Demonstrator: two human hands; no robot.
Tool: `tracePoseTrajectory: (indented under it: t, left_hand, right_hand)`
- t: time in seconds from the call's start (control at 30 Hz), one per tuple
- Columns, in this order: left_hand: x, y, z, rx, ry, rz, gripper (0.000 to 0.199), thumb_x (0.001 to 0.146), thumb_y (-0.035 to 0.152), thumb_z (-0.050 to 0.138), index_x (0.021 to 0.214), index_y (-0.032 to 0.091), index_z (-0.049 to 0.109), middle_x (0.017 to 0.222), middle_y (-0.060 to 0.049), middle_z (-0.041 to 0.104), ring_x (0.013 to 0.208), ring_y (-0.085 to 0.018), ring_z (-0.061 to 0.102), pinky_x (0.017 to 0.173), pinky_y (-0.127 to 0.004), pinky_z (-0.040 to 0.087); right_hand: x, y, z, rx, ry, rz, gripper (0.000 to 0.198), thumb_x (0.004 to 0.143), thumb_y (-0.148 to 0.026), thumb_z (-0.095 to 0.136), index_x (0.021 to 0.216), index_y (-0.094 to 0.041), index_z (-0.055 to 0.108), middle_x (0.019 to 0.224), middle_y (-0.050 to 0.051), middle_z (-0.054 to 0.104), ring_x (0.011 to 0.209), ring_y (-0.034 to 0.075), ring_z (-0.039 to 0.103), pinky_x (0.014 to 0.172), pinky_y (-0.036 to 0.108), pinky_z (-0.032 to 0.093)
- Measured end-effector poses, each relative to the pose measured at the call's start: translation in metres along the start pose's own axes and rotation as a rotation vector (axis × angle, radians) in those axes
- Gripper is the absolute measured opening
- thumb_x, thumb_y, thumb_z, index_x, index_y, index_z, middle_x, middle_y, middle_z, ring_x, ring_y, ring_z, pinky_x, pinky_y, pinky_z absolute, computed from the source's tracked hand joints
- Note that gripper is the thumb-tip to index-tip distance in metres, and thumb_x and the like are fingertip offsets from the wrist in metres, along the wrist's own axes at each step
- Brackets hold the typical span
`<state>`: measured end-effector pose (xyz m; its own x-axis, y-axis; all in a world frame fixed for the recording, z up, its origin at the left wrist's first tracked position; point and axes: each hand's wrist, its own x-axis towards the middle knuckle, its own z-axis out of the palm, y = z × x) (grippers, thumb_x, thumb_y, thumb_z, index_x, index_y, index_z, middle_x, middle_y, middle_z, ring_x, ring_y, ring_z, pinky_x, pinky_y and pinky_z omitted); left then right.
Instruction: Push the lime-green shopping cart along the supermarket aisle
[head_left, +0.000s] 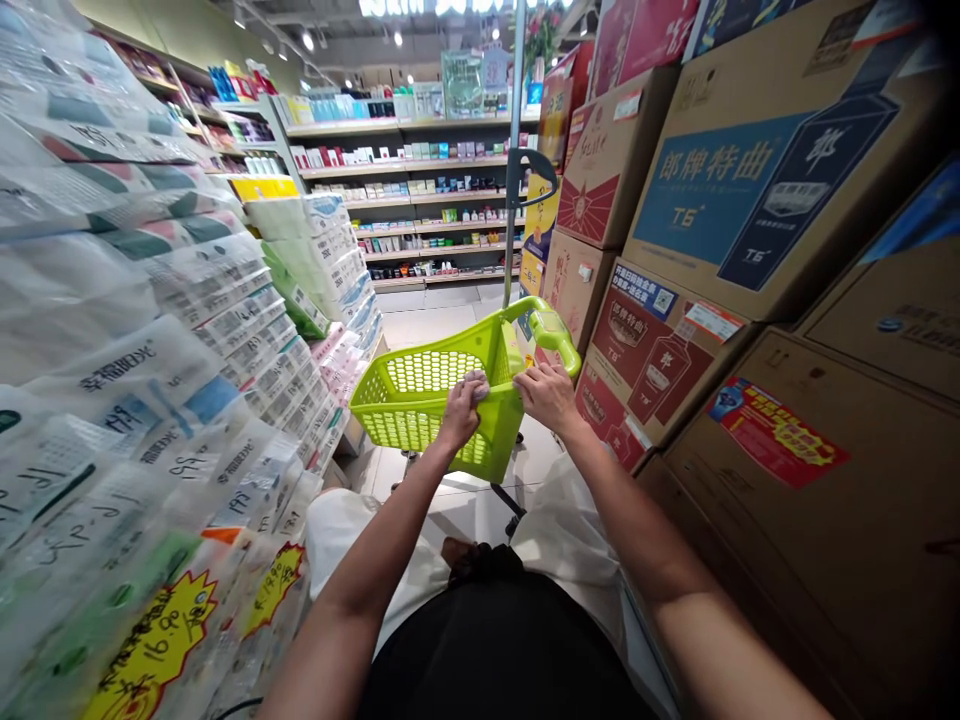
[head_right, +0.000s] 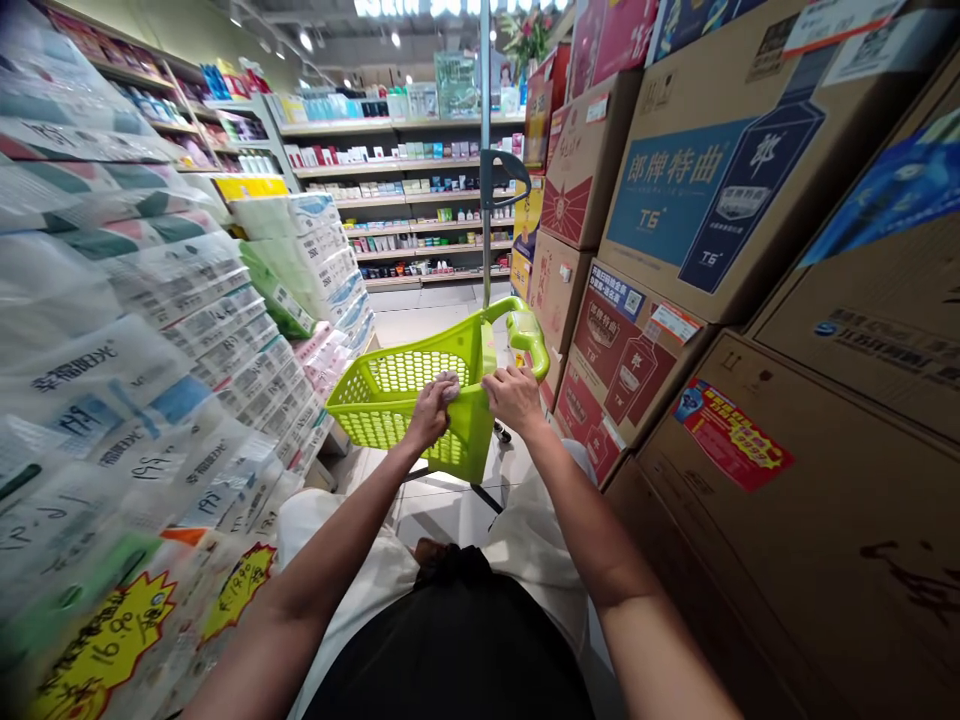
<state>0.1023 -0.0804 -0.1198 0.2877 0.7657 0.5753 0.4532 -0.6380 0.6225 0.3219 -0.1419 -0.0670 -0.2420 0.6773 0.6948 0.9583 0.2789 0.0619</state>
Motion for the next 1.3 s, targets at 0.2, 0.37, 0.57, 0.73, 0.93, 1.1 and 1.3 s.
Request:
tracePoseTrajectory:
  t: [0.2, 0.37, 0.57, 0.73, 0.93, 1.1, 1.3]
  left_hand:
    - [-0.007, -0.030, -0.032, 0.113, 0.095, -0.125, 0.041, 0.083, 0.006, 0.051, 0.116, 0.020, 0.071, 0.116, -0.016, 0.069, 0.116, -0.034, 0.059, 0.113, -0.058, 0.041]
    - [-0.006, -0.012, -0.007, 0.116, 0.047, -0.042, 0.038, 0.090, 0.011, 0.050, 0.122, 0.021, 0.068, 0.125, -0.013, 0.067, 0.117, -0.030, 0.059, 0.109, -0.051, 0.047]
    - [-0.015, -0.038, -0.018, 0.242, 0.095, -0.087, 0.047, 0.083, 0.002, 0.048, 0.122, 0.020, 0.066, 0.118, -0.015, 0.066, 0.115, -0.032, 0.059, 0.109, -0.055, 0.048]
    - [-0.014, -0.047, -0.018, 0.241, 0.200, -0.053, 0.033, 0.089, 0.007, 0.048, 0.113, 0.018, 0.068, 0.136, -0.018, 0.056, 0.138, -0.032, 0.049, 0.118, -0.053, 0.042]
    - [-0.014, -0.055, -0.032, 0.259, 0.045, -0.018, 0.049, 0.082, 0.001, 0.047, 0.124, 0.019, 0.065, 0.131, -0.014, 0.066, 0.127, -0.029, 0.058, 0.114, -0.050, 0.045]
    - [-0.020, -0.071, -0.054, 0.305, 0.107, -0.151, 0.044, 0.081, 0.003, 0.047, 0.116, 0.017, 0.069, 0.120, -0.015, 0.069, 0.117, -0.030, 0.062, 0.109, -0.051, 0.048]
    - [-0.023, -0.051, -0.023, 0.208, 0.068, 0.020, 0.048, 0.084, 0.003, 0.047, 0.125, 0.020, 0.066, 0.130, -0.012, 0.068, 0.124, -0.027, 0.060, 0.112, -0.046, 0.047]
  right_hand:
    - [-0.001, 0.000, 0.000, -0.005, -0.037, -0.004, 0.027, 0.106, -0.031, 0.049, 0.095, -0.023, 0.073, 0.092, 0.007, 0.073, 0.089, 0.024, 0.052, 0.084, 0.039, 0.026]
    - [0.000, -0.003, 0.001, -0.030, -0.055, 0.009, 0.031, 0.107, -0.032, 0.045, 0.096, -0.023, 0.073, 0.095, 0.007, 0.073, 0.092, 0.024, 0.052, 0.086, 0.038, 0.026]
    - [-0.002, 0.001, 0.000, -0.035, -0.087, -0.002, 0.033, 0.108, -0.034, 0.042, 0.101, -0.024, 0.073, 0.098, 0.007, 0.072, 0.097, 0.025, 0.051, 0.089, 0.038, 0.026]
    - [-0.002, 0.004, 0.003, -0.031, -0.078, 0.027, 0.033, 0.108, -0.034, 0.042, 0.100, -0.024, 0.073, 0.097, 0.007, 0.072, 0.096, 0.025, 0.051, 0.091, 0.038, 0.026]
    - [-0.005, 0.016, 0.004, -0.038, -0.044, 0.007, 0.034, 0.109, -0.036, 0.043, 0.100, -0.025, 0.073, 0.098, 0.005, 0.073, 0.097, 0.024, 0.053, 0.093, 0.037, 0.026]
    - [-0.007, 0.019, 0.005, -0.021, -0.030, 0.025, 0.034, 0.109, -0.037, 0.043, 0.100, -0.025, 0.073, 0.099, 0.005, 0.074, 0.097, 0.023, 0.054, 0.097, 0.037, 0.026]
    - [-0.010, 0.024, 0.003, 0.001, -0.016, 0.039, 0.032, 0.108, -0.035, 0.044, 0.099, -0.025, 0.073, 0.097, 0.005, 0.074, 0.096, 0.023, 0.055, 0.096, 0.038, 0.027]
